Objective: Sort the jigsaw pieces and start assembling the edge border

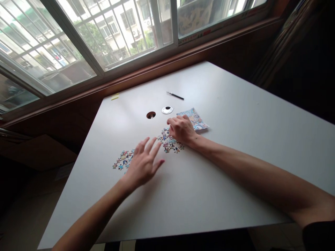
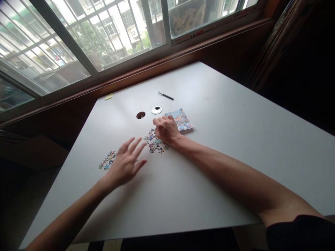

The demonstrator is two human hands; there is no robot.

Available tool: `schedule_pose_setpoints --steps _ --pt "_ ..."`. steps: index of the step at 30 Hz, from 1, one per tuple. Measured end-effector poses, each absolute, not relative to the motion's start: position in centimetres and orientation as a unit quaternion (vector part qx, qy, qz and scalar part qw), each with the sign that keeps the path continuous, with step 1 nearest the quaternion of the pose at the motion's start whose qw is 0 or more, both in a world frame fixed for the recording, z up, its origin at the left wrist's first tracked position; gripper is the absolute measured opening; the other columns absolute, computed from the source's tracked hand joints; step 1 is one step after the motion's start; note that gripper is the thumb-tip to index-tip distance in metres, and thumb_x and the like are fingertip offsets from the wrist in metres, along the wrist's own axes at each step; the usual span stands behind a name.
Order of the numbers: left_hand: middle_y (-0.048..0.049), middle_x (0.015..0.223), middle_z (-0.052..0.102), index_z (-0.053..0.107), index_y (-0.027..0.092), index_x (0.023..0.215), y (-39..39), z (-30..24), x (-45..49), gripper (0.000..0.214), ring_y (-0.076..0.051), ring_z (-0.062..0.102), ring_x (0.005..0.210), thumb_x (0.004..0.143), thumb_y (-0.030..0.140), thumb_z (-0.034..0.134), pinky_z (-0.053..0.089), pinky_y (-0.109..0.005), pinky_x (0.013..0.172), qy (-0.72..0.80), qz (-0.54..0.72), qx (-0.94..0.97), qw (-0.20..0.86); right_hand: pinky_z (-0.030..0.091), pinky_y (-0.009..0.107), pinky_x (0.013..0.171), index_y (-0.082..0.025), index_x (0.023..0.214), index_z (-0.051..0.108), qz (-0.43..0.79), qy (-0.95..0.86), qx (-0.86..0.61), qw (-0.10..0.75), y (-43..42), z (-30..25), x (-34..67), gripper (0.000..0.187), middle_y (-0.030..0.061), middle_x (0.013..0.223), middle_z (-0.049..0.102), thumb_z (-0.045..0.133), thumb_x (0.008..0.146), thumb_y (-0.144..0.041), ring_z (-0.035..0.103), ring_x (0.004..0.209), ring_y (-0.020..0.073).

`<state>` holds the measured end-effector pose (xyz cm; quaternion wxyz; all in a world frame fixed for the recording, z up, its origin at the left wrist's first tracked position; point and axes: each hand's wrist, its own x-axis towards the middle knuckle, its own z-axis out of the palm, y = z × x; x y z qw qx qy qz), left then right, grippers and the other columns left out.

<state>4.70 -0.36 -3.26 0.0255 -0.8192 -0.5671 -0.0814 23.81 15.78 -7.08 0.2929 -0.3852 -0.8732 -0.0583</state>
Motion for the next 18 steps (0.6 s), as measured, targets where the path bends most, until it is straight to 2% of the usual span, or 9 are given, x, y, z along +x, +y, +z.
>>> schedule_pose_setpoints --steps 2,5,7,10,14,18 --pt "-0.0046 0.166 0.024 0.032 0.035 0.156 -3.2 -4.3 5.2 0.06 -0.038 0.017 0.153 0.1 0.054 0.043 0.019 -0.063 0.121 -0.554 -0.026 -0.832 0.021 0.024 0.038 0.081 -0.015 0.097 0.067 -0.064 -0.871 -0.389 0.292 15.7 -7.0 23.7 0.02 0.0081 0.084 0.072 0.051 0.085 -0.012 0.054 0.083 0.0243" --pt "0.0025 0.168 0.016 0.021 0.042 0.158 -5.3 -5.5 4.1 0.06 -0.037 0.007 0.155 0.102 0.054 0.037 0.013 -0.064 0.122 -0.579 0.023 -0.815 0.002 0.024 0.038 0.081 -0.016 0.096 0.067 -0.073 -0.872 -0.391 0.287 15.5 -6.9 23.6 0.021 0.0079 0.083 0.072 0.05 0.085 -0.012 0.055 0.082 0.0245" --pt "0.0042 0.169 0.014 0.02 0.042 0.158 -5.6 -5.6 2.4 0.06 -0.037 0.004 0.156 0.102 0.054 0.037 0.007 -0.065 0.123 -0.605 0.029 -0.795 0.005 0.024 0.038 0.081 -0.016 0.095 0.067 -0.076 -0.873 -0.39 0.284 15.3 -6.8 23.6 0.02 0.008 0.083 0.072 0.05 0.085 -0.012 0.055 0.082 0.0246" --pt "0.0056 0.169 0.011 0.027 0.045 0.156 -5.5 -5.2 -0.5 0.059 -0.04 0.0 0.155 0.1 0.057 0.04 0.004 -0.069 0.121 -0.649 0.026 -0.761 0.017 0.024 0.038 0.08 -0.015 0.094 0.067 -0.081 -0.872 -0.39 0.285 15.2 -6.7 23.6 0.019 0.0078 0.084 0.072 0.051 0.085 -0.013 0.056 0.082 0.0245" --pt "0.0054 0.169 0.008 0.027 0.047 0.155 -5.4 -4.9 -2.8 0.058 -0.046 0.0 0.154 0.1 0.06 0.037 0.009 -0.075 0.116 -0.699 0.026 -0.714 -0.011 0.024 0.038 0.08 -0.015 0.094 0.067 -0.09 -0.87 -0.389 0.289 15.1 -6.8 23.5 0.019 0.0076 0.083 0.072 0.051 0.086 -0.013 0.055 0.082 0.0242" --pt "0.0059 0.169 0.003 0.021 0.045 0.157 -4.8 -5.1 -2.9 0.063 -0.044 -0.003 0.154 0.098 0.061 0.039 0.007 -0.073 0.118 -0.701 0.014 -0.713 0.004 0.024 0.038 0.081 -0.015 0.095 0.067 -0.093 -0.868 -0.39 0.294 15.0 -6.9 23.4 0.019 0.0076 0.083 0.072 0.051 0.085 -0.013 0.055 0.081 0.0241"
